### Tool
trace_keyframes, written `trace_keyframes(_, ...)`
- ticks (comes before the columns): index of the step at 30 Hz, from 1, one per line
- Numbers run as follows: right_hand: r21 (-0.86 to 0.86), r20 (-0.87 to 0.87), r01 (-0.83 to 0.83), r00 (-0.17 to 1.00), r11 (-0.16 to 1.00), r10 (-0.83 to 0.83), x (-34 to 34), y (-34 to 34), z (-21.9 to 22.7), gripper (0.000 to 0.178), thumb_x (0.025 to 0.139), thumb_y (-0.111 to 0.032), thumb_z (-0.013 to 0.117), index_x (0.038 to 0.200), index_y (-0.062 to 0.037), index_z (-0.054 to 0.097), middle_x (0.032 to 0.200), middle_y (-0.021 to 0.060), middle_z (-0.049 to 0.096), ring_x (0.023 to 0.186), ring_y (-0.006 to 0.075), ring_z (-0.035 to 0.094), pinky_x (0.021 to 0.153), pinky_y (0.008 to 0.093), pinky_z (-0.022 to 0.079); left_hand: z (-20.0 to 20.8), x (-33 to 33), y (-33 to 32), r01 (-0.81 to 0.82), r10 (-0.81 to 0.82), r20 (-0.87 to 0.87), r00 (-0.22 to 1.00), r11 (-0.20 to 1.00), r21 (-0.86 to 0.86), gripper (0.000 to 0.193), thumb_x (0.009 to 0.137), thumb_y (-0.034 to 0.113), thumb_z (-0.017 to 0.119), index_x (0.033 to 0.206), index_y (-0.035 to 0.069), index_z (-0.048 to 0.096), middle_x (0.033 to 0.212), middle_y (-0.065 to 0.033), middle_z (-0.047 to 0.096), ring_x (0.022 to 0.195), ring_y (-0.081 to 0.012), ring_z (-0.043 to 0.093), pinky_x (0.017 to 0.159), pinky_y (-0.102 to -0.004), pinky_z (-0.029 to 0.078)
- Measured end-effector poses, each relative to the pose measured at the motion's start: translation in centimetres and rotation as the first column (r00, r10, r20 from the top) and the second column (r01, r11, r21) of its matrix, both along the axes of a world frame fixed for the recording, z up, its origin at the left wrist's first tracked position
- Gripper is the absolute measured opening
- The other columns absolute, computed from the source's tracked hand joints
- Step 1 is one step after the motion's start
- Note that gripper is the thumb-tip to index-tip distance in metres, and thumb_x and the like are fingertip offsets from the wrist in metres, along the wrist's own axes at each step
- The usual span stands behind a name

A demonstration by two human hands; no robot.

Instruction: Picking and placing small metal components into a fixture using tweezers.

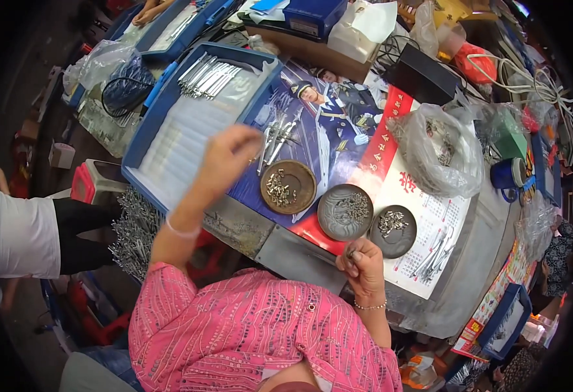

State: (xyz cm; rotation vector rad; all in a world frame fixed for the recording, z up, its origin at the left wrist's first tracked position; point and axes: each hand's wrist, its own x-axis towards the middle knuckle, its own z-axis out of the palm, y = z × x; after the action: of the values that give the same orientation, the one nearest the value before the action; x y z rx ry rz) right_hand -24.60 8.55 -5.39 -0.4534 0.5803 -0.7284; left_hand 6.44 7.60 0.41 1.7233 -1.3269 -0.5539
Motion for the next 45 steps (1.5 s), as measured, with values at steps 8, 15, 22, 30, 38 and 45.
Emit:
trace_keyframes(8,0.009,-0.047,-0.031,0.998,0.999,0.032,0.1,1.3,0.0,0.015,0.078,-0.013,0.065,0.076,-0.0030,0.054,0.059,0.0027,0.049,0.041,0.0070,0.037,0.048,0.0262,0.032,-7.7,17.6,-11.8,-0.276,0.165,0.582,0.796,0.955,0.106,0.021,0.072,0.018,0.065,0.087,0.003,0.065,0.085,-0.0167,0.064,0.080,-0.0309,0.061,0.072,-0.0389,0.048)
trace_keyframes(15,0.014,-0.088,-0.059,0.994,0.998,0.060,-0.2,1.6,0.2,0.014,0.079,-0.009,0.062,0.077,-0.0013,0.051,0.064,0.0059,0.051,0.046,0.0089,0.041,0.051,0.0260,0.039,-10.7,19.1,-14.6,-0.372,0.092,0.687,0.721,0.888,0.271,0.025,0.069,0.024,0.065,0.080,0.002,0.065,0.083,-0.0189,0.063,0.081,-0.0348,0.061,0.071,-0.0429,0.048)
trace_keyframes(22,0.021,-0.103,-0.148,0.983,0.989,0.149,1.0,0.8,0.3,0.007,0.080,-0.004,0.057,0.078,-0.0011,0.051,0.068,0.0057,0.052,0.049,0.0080,0.043,0.049,0.0208,0.036,-9.8,19.4,-13.3,-0.126,-0.072,0.668,0.740,0.962,0.244,0.025,0.076,0.020,0.056,0.084,-0.003,0.057,0.081,-0.0235,0.061,0.078,-0.0374,0.060,0.071,-0.0437,0.046)
trace_keyframes(30,-0.123,-0.242,-0.172,0.960,0.977,0.138,2.3,0.8,1.7,0.008,0.081,-0.005,0.057,0.080,-0.0002,0.050,0.070,0.0067,0.052,0.051,0.0095,0.044,0.048,0.0199,0.036,-1.4,16.9,-8.5,-0.067,0.068,0.043,0.997,0.997,-0.024,0.025,0.086,0.012,0.051,0.103,-0.005,0.055,0.083,-0.0083,0.062,0.072,-0.0141,0.062,0.064,-0.0242,0.047)
trace_keyframes(38,-0.692,-0.189,-0.043,0.974,0.721,-0.123,4.2,0.0,1.5,0.011,0.081,-0.004,0.059,0.087,0.0013,0.052,0.085,0.0082,0.054,0.079,0.0138,0.048,0.069,0.0248,0.039,0.7,-4.7,5.0,0.470,-0.033,-0.902,0.431,0.862,0.193,0.010,0.082,0.009,0.056,0.089,0.002,0.054,0.080,-0.0053,0.059,0.066,-0.0106,0.057,0.055,-0.0206,0.045)
trace_keyframes(45,-0.709,-0.309,-0.082,0.929,0.700,-0.205,3.7,0.7,1.7,0.012,0.076,0.000,0.063,0.083,0.0029,0.055,0.084,0.0089,0.054,0.077,0.0148,0.051,0.070,0.0248,0.040,-5.6,-12.1,7.3,0.451,0.150,-0.854,-0.498,0.886,-0.107,0.014,0.084,0.020,0.060,0.093,0.012,0.055,0.078,-0.0010,0.057,0.059,-0.0086,0.048,0.057,-0.0218,0.038)
